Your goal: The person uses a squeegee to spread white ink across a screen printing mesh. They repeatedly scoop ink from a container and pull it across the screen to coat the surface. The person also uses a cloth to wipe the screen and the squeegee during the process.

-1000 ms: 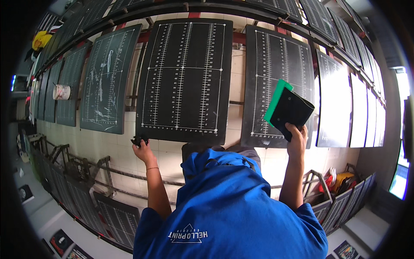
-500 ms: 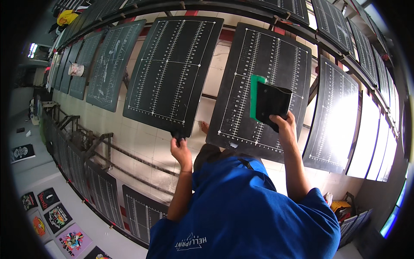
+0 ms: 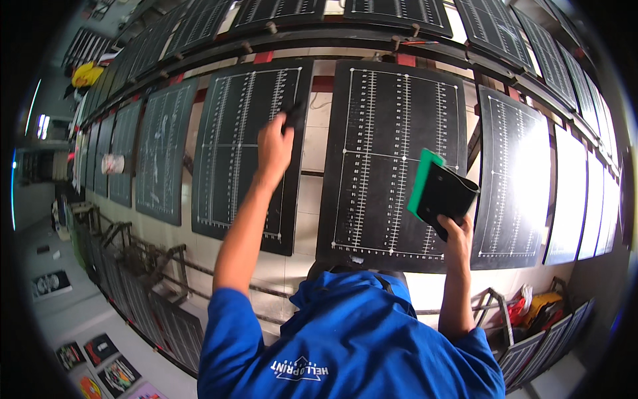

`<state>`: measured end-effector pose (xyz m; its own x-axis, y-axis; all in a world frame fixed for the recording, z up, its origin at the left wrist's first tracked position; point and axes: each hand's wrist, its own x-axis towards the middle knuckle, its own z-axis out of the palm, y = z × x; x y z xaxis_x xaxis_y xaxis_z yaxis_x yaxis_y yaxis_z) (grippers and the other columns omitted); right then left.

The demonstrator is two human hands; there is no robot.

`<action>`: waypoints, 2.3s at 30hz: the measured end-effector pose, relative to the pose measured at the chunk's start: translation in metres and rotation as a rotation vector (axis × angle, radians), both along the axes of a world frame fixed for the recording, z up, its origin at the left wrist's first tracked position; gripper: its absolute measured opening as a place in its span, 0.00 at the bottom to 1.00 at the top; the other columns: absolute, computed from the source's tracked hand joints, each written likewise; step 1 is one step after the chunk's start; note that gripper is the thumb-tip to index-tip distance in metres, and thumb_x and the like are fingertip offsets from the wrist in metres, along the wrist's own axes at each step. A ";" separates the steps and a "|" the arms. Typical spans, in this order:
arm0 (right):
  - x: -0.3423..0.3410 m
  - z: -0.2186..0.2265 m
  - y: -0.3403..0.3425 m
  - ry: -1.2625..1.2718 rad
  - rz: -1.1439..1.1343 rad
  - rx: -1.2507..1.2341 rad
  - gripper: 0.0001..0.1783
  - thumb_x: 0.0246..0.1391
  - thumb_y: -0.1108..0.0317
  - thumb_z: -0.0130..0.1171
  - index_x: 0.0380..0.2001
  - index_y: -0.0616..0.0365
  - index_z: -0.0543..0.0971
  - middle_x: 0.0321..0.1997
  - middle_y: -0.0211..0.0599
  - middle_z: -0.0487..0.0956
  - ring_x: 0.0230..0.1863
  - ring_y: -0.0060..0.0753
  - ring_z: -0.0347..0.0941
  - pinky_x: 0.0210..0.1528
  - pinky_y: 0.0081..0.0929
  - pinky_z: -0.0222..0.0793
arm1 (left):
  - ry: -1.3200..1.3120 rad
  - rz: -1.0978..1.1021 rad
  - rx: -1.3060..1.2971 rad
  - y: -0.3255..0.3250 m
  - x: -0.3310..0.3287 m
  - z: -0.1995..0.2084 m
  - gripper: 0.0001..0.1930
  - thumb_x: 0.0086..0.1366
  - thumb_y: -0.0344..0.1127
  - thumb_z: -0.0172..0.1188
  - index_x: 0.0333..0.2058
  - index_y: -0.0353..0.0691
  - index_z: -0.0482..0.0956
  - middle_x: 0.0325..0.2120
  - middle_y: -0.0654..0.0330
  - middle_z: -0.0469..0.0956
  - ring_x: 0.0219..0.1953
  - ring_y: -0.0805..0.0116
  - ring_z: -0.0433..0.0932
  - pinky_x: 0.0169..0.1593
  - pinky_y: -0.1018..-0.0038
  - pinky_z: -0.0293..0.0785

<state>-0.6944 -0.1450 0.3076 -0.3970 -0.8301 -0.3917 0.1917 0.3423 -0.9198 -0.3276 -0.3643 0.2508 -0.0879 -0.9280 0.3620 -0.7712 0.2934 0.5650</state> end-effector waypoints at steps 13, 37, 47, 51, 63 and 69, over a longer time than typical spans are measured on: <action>0.048 0.000 0.129 0.091 -0.716 0.193 0.20 0.46 0.75 0.62 0.46 0.64 0.77 0.42 0.35 0.79 0.43 0.30 0.75 0.52 0.28 0.69 | -0.750 0.118 0.498 -0.312 0.008 -0.039 0.15 0.67 0.33 0.50 0.45 0.35 0.83 0.50 0.40 0.77 0.55 0.44 0.76 0.57 0.57 0.75; 0.067 -0.007 0.119 0.117 -0.441 0.171 0.24 0.47 0.72 0.62 0.49 0.69 0.76 0.45 0.41 0.79 0.47 0.32 0.73 0.55 0.28 0.65 | -0.764 -0.933 0.217 -0.162 -0.024 -0.053 0.13 0.54 0.18 0.53 0.36 0.40 0.79 0.29 0.45 0.80 0.37 0.43 0.81 0.39 0.55 0.77; 0.052 -0.024 0.168 -0.014 -0.394 0.081 0.16 0.49 0.71 0.62 0.41 0.68 0.78 0.37 0.36 0.79 0.40 0.26 0.73 0.49 0.24 0.67 | -0.649 -0.875 0.403 0.044 0.020 -0.022 0.15 0.57 0.17 0.48 0.40 0.41 0.76 0.32 0.47 0.78 0.38 0.44 0.78 0.40 0.54 0.76; 0.050 -0.027 0.192 -0.039 -0.356 0.042 0.14 0.49 0.72 0.63 0.40 0.66 0.78 0.35 0.33 0.78 0.37 0.22 0.71 0.45 0.22 0.66 | -0.547 -0.881 0.411 0.124 0.037 -0.019 0.13 0.56 0.17 0.49 0.38 0.39 0.75 0.31 0.49 0.77 0.38 0.45 0.78 0.42 0.55 0.76; 0.055 -0.021 0.231 -0.086 -0.296 -0.051 0.16 0.49 0.73 0.63 0.42 0.66 0.77 0.38 0.35 0.80 0.39 0.23 0.73 0.48 0.23 0.66 | -0.611 -0.759 0.531 0.288 0.062 -0.009 0.10 0.60 0.21 0.48 0.39 0.39 0.72 0.30 0.48 0.75 0.36 0.43 0.77 0.39 0.52 0.74; 0.046 -0.029 0.247 -0.116 -0.291 -0.054 0.17 0.49 0.73 0.63 0.44 0.66 0.77 0.40 0.35 0.80 0.41 0.24 0.75 0.49 0.23 0.68 | -0.490 -0.446 0.815 0.368 0.163 -0.044 0.08 0.61 0.25 0.51 0.39 0.34 0.73 0.34 0.41 0.79 0.39 0.38 0.77 0.42 0.50 0.73</action>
<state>-0.6488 0.1018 0.2789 -0.5760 -0.7091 -0.4068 0.3793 0.2090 -0.9014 -0.1645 0.0035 0.2070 -0.4496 -0.7224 -0.5254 -0.8846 0.2784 0.3742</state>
